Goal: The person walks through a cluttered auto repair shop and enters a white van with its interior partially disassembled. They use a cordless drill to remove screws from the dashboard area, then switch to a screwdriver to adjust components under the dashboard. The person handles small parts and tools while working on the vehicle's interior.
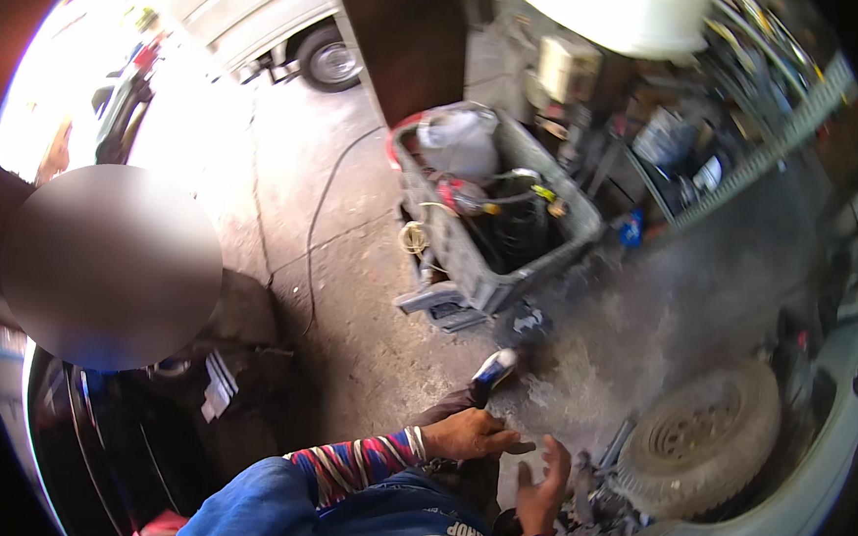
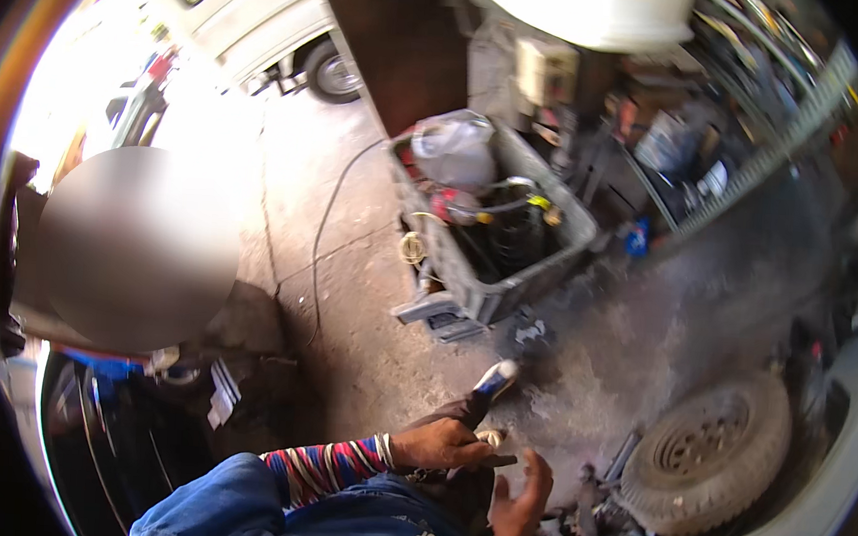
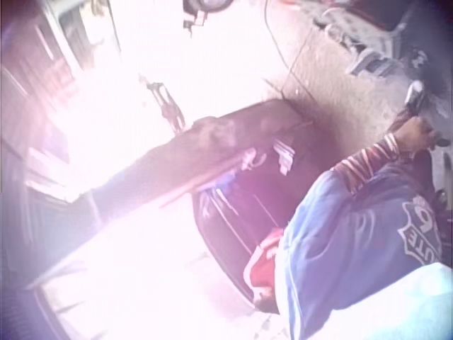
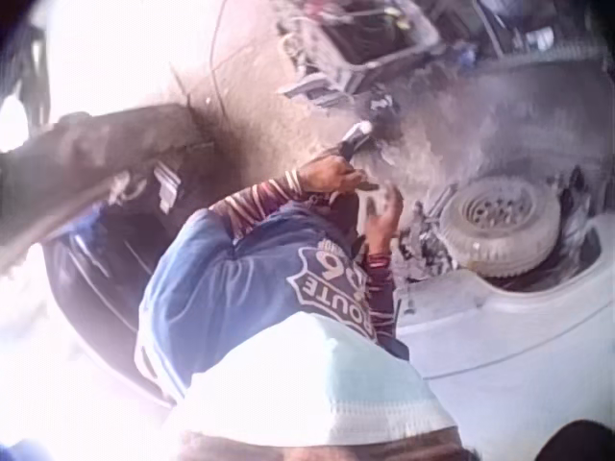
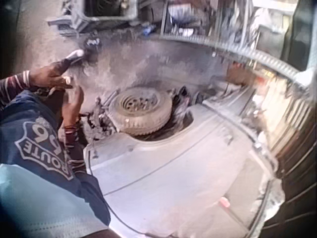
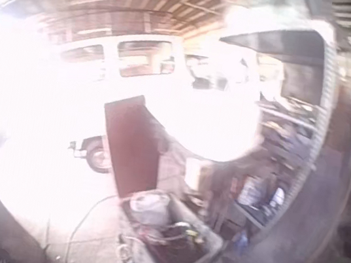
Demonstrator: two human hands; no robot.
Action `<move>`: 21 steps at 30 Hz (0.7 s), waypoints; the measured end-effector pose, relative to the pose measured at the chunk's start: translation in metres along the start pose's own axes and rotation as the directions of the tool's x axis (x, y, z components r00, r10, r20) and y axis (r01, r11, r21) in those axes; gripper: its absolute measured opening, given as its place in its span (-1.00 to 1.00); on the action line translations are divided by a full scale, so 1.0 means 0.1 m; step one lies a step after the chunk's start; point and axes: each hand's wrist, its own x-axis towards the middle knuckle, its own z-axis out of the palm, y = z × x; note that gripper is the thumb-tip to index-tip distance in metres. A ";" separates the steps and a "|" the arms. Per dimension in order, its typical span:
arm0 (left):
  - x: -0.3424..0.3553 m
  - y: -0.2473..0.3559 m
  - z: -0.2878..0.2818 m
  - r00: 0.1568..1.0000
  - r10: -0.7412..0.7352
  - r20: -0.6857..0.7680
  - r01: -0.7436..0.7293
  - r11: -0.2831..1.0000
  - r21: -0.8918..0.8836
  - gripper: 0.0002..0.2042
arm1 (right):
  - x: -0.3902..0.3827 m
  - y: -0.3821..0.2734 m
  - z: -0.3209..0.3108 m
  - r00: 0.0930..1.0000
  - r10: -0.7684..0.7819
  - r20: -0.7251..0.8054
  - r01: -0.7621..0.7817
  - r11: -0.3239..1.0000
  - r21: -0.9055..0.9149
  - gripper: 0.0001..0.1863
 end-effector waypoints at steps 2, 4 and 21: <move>-0.45 -0.11 -0.07 0.991 0.034 -0.127 -0.030 0.999 0.032 -0.50 | -0.03 -0.29 0.21 0.921 -0.336 0.199 0.366 0.919 -0.146 -0.46; -0.90 -0.22 -0.20 0.982 0.028 -0.187 -0.046 0.994 -0.095 -0.39 | -0.02 -0.65 0.50 0.859 -0.385 0.338 0.431 0.900 -0.071 -0.58; -4.53 -3.66 -2.44 0.530 -0.676 -0.511 0.640 0.715 -0.281 -0.37 | 1.48 -2.16 4.02 0.642 -0.156 0.751 0.374 0.918 -0.130 -0.51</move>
